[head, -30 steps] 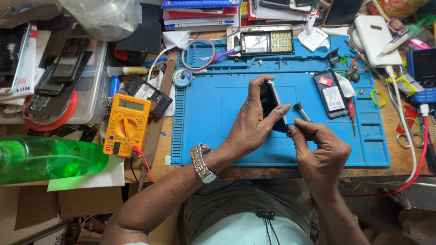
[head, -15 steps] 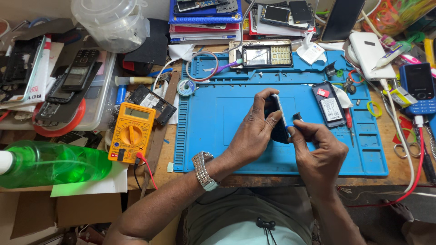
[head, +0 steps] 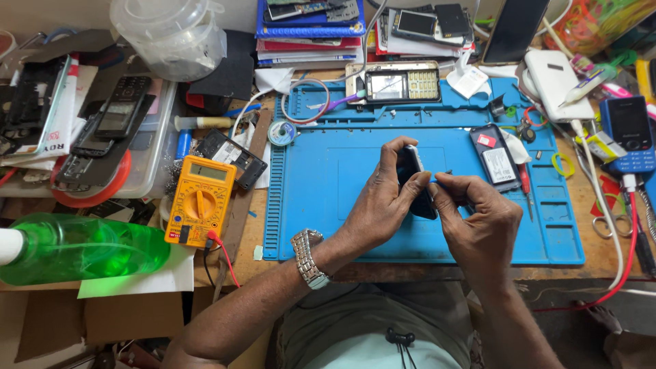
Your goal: The person disassembles a mobile phone on a cluttered workbench. They use a screwdriver to remove screws and a plastic pry tool to separate the phone's casing and internal components. The person then uses tweezers to handle small parts inside the device.
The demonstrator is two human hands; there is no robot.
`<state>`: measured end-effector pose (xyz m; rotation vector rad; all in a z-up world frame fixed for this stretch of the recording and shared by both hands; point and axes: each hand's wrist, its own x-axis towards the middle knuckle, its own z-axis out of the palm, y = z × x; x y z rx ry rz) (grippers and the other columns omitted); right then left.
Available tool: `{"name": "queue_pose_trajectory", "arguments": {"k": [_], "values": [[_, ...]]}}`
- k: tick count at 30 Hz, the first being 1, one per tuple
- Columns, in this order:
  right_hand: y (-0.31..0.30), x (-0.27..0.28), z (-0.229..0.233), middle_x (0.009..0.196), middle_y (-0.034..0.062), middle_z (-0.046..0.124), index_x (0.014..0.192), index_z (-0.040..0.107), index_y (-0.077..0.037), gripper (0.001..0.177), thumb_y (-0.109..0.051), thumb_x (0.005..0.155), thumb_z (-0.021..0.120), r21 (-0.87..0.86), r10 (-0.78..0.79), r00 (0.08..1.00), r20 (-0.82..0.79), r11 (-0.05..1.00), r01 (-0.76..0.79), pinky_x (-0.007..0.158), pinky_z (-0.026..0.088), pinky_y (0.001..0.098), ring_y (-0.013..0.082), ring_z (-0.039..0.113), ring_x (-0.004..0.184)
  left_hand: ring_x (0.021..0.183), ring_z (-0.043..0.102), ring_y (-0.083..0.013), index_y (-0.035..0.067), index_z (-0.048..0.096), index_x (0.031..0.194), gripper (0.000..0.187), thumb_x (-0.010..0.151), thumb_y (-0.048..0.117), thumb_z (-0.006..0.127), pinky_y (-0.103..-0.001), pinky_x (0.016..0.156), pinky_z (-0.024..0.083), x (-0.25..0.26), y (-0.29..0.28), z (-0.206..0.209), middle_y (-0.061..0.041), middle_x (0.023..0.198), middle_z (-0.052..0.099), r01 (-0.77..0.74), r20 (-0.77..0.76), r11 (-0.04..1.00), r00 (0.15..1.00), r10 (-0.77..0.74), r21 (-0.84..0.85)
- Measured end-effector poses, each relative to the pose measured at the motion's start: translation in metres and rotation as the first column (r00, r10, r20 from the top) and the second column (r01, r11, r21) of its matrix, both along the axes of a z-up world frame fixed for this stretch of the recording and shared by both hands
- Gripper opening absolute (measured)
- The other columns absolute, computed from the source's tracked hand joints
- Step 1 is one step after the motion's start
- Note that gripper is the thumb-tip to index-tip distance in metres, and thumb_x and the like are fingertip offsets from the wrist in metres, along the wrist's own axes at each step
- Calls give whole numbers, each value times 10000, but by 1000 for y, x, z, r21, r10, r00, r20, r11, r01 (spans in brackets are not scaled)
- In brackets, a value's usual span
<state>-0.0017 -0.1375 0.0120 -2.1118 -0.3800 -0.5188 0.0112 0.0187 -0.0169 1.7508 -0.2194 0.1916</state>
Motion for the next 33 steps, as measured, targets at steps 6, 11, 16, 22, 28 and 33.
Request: {"name": "queue_pose_trajectory", "arguments": {"k": [6, 11, 16, 22, 28, 33], "values": [[-9, -22, 0, 880, 104, 764, 1056, 757, -6, 158, -55, 913, 803, -85, -35, 997, -63, 996, 30, 645, 552, 275, 141, 737, 758, 758, 643, -129, 154, 310, 1414, 459, 1063, 345, 536, -327, 646, 591, 5, 1, 2, -45, 884, 566, 38, -96, 996, 994, -46, -78], [-12, -25, -6, 909, 109, 759, 1077, 745, -11, 162, -58, 931, 797, -96, -17, 1000, -1, 995, 16, 670, 564, 289, 153, 742, 775, 790, 657, -131, 162, 309, 1417, 456, 1070, 342, 544, -337, 670, 594, 2, -3, 2, -31, 897, 572, 27, -33, 999, 999, -29, -35], [-8, -20, -11, 924, 116, 756, 1083, 740, -8, 164, -45, 937, 806, -79, -30, 998, 56, 996, 34, 692, 560, 291, 158, 736, 779, 763, 636, -173, 169, 330, 1422, 473, 1056, 339, 578, -382, 679, 566, -1, -5, 4, -54, 870, 572, 6, -61, 1000, 998, -7, -16], [0, -11, -15, 927, 115, 752, 1090, 737, -7, 167, -41, 947, 816, -10, -38, 995, 92, 999, 39, 724, 556, 285, 152, 731, 793, 900, 667, -201, 167, 312, 1443, 457, 1079, 353, 517, -394, 776, 581, 1, -1, 0, -79, 968, 596, 26, -54, 1000, 998, -26, -1], [6, -1, -9, 900, 110, 757, 1081, 753, -8, 153, -51, 949, 819, 31, -76, 994, 82, 997, 74, 702, 546, 278, 143, 720, 774, 1114, 653, -291, 170, 376, 1492, 403, 1113, 267, 474, -458, 965, 537, -3, 3, 3, -141, 1196, 612, 43, -25, 998, 999, -44, -51], [5, 8, -5, 962, 105, 769, 1100, 752, -3, 163, -62, 964, 818, 37, -39, 994, 99, 999, 36, 743, 563, 266, 133, 733, 828, 989, 668, -345, 174, 305, 1484, 766, 805, 196, 660, -472, 840, 567, -13, 1, 9, -167, 1182, 564, 66, -4, 992, 998, -66, 110]]}}
